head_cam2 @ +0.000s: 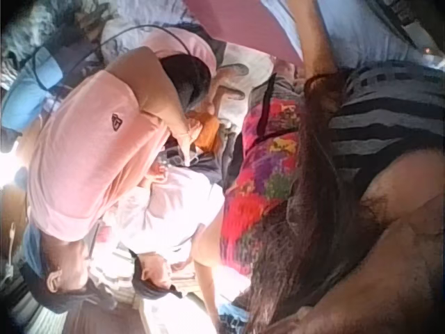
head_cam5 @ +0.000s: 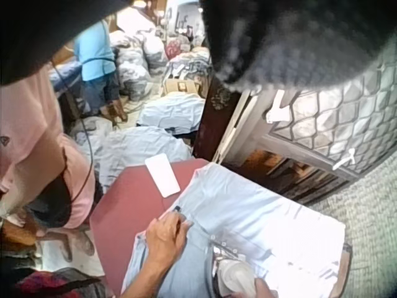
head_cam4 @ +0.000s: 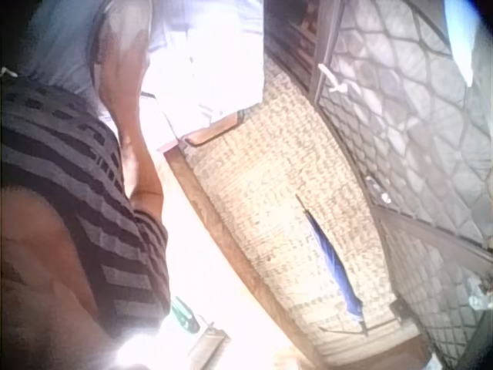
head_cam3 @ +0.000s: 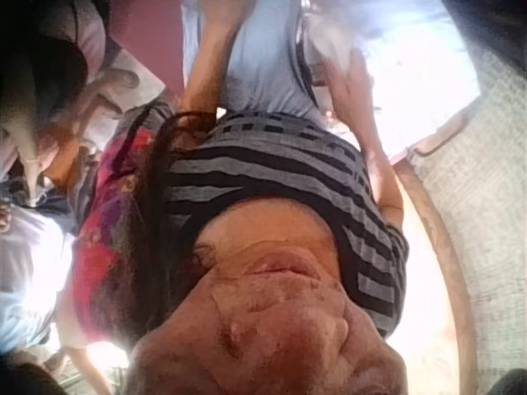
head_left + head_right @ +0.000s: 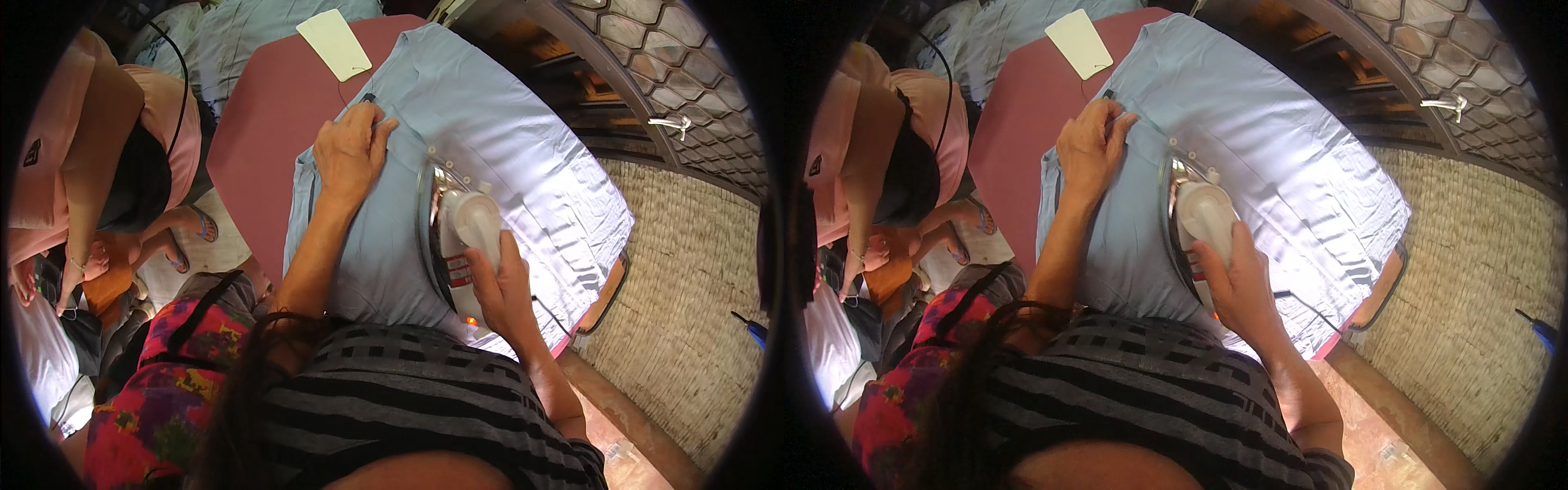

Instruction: The person irons a light blue shirt on a pink ironing board, using an iron to smooth the fabric while shifting and folding the garment.

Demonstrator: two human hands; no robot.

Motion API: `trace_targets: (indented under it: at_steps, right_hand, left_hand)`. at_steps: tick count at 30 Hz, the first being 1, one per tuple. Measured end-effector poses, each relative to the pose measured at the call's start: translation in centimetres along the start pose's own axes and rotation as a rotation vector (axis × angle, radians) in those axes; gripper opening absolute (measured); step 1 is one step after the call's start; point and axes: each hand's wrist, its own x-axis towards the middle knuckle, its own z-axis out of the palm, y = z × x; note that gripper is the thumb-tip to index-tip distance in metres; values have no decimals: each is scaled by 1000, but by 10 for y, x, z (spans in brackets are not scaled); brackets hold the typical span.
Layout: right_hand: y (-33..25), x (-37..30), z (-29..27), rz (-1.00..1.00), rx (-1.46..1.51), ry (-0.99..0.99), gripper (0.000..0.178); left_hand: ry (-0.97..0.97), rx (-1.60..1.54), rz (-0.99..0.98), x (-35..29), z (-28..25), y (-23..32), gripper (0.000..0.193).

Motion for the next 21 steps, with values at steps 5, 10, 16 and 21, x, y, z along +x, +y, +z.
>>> trace_targets:
  at_steps: [5, 10, 16, 21]
  right_hand:
    - [-22, 13, 0, 53, -7, -77, 32]
    - [-7, -2, -3, 13, 29, -19, 31]
    - [-14, 12, -6, 5, -67, -81, 32]
    - [-1, -5, -5, -4, 27, -4, 33]
  left_hand:
    - [-10, 20, -20, -1, 0, -3, 24]
    - [-16, 32, -16, 0, -2, 1, 24]
    - [24, 12, 31, 1, 1, -1, 24]
    - [-31, 22, -40, -1, -2, 1, 25]
